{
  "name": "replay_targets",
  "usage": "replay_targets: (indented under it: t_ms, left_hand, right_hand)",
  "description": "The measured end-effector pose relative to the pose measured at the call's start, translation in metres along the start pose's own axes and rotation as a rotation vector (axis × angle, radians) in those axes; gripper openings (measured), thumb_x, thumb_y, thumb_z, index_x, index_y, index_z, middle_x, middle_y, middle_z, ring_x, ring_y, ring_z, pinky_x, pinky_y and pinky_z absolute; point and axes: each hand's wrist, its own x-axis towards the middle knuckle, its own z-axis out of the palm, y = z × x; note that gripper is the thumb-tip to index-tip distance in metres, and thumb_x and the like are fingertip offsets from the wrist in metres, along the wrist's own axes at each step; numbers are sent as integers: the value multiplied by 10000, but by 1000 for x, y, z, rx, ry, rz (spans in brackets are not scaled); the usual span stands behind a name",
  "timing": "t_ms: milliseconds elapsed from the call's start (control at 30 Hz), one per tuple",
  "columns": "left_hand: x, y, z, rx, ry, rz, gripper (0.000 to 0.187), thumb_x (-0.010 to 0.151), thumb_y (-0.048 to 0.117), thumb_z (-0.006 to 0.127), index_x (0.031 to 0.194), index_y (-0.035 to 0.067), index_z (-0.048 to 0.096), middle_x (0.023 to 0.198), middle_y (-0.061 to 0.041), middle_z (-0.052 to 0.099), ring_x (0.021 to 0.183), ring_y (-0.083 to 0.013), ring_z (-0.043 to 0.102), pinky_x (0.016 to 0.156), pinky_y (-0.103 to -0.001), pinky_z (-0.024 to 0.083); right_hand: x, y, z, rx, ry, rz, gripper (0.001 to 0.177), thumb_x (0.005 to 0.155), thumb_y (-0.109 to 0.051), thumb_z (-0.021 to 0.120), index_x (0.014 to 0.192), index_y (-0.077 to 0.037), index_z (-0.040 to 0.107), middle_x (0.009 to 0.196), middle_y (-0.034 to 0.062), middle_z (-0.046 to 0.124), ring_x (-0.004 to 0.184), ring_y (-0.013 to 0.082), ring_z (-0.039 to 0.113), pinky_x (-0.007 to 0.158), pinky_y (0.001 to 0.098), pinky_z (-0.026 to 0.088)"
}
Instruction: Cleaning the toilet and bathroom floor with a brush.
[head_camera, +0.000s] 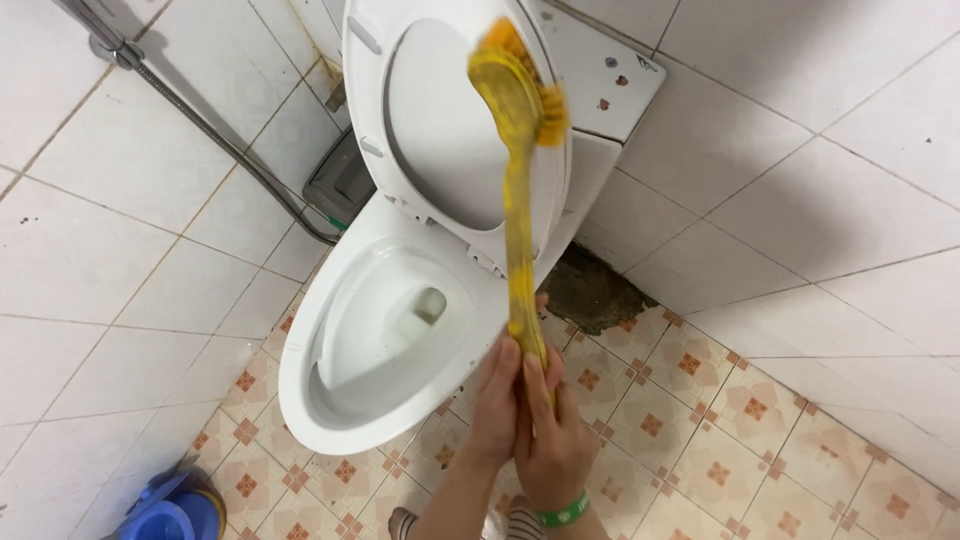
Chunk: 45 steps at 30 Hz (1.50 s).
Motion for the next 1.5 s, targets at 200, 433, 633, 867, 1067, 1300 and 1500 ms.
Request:
replay_targets:
  t_ms: [200,433,633,867,1067,1300,1500]
  left_hand:
    - [5,9,17,43,7,181,592,1111,419,420,1616,110,419,704,-44,521,533,-93,374,487,-220,368]
    - [51,54,23,152,-16,216,588,1124,472,386,1588,111,405,730,-30,565,595,-76,482,565,-207,435]
    - [16,32,29,139,141,35,564,1137,414,321,1607,132,454,778,-41,590,610,-121,531,565,-238,535]
    - [49,65,19,124,-37,208,554,1169,415,360,1615,91,422,769,-45,576,636,-112,478,604,-235,453]
    - [15,29,3,160,-23,81,501,1200,420,353,1579,110,465,825,23,576,680,-75,533,635,-157,510]
    - [-31,-31,-19,78,15,-29,523,1219,448,284,1614,152,460,861,14,545,762,-73,500,772,-190,499]
    - [-46,-87,-67,-48,125,-92,529,1194,497,298,1511,131,510,801,28,561,677,-85,492,706,-201,494]
  right_hand:
    - [21,-15,-13,-23,28,-114,401,1112,-243,612,1510,-200,608,1417,200,727,579,109,603,485,250,471]
    - [87,-22,20,-111,10,-139,432,1094,-260,561,1521,-311,602,1149,90,687,508,138,527,477,285,467]
    - [26,0,-1,-41,-73,-34,481,1057,-311,690,1524,-297,577,1327,122,747,467,28,450,392,158,458]
    - [90,-23,23,-146,47,-153,400,1154,-328,636,1537,-215,633,874,7,647,507,66,362,422,233,353]
    - [36,10,9,-55,-69,-167,364,1144,-220,629,1497,-131,613,1341,227,762,472,36,476,381,164,457]
    - [-42,40,-33,-285,-233,-84,512,1072,-184,745,1566,-114,633,1241,166,764,627,211,637,467,330,513]
    - [-93,62,-29,-342,-454,49,616,1018,-188,739,1600,-261,552,1263,68,733,616,156,655,394,287,478]
